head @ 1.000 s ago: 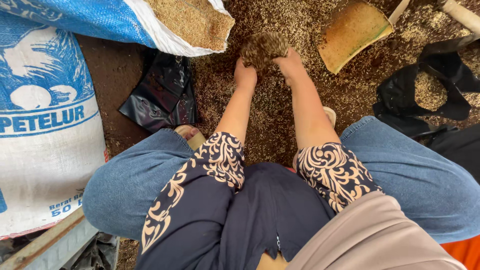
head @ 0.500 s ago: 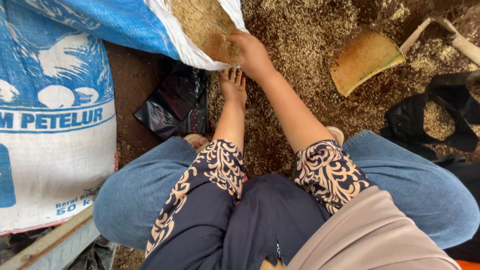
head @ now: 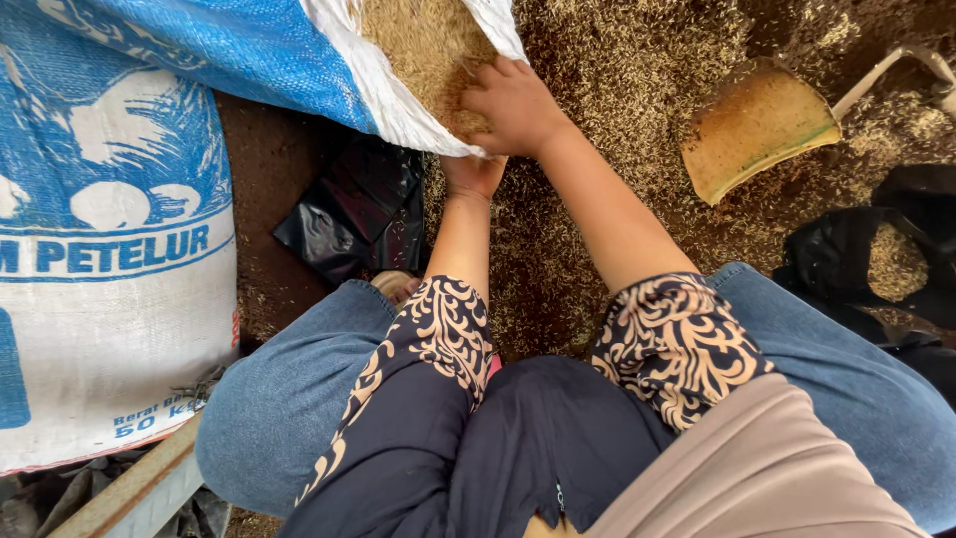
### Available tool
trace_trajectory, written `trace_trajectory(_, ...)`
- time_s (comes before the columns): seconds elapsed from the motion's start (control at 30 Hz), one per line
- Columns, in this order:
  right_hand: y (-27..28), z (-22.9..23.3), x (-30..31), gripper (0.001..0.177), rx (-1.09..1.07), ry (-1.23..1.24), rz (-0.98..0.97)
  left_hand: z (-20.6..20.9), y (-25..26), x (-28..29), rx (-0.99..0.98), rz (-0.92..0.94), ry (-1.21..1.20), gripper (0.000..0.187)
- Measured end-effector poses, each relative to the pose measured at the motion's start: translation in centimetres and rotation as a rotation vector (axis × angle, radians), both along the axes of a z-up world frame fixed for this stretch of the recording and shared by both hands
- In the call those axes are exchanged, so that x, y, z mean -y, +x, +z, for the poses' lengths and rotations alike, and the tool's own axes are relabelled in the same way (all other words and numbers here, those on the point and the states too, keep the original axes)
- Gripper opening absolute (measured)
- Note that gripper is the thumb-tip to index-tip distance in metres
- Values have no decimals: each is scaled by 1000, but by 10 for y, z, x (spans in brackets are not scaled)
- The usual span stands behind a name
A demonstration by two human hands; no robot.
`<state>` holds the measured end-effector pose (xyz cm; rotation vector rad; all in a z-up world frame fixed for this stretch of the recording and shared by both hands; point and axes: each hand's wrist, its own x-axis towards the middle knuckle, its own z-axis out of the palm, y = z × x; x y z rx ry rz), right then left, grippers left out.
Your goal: The person scoops grains from a large sack into small black plastic bags using a scoop. They then tie the bags and place them aside, repeating the process.
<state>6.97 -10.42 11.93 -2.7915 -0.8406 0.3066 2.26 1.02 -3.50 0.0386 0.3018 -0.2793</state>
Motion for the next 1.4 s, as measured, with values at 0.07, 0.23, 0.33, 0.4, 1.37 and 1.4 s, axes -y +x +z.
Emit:
trace_trajectory(0.07,-9,7,21,43,-2,-14,-2,1,1,10,-221,-50,231,64)
trace_trajectory(0.23,-38,18,97,49,-254,135,-281,8,-12,35,-130,-244,230,63)
trace_trajectory(0.33,-56,1,142,47,-319,297,-505,6,-21,52,19,-369,739,64)
trace_trajectory(0.4,-64,-18,163,42,-325,344,-743,1,-29,60,112,-439,1401,65)
trace_trajectory(1.37,-89,-88,129,85,-443,780,-1784,2,-45,72,-79,-665,1918,80)
trace_trajectory(1.4,-94,-88,119,86,-483,758,-1774,-7,-46,72,-169,-714,2083,81)
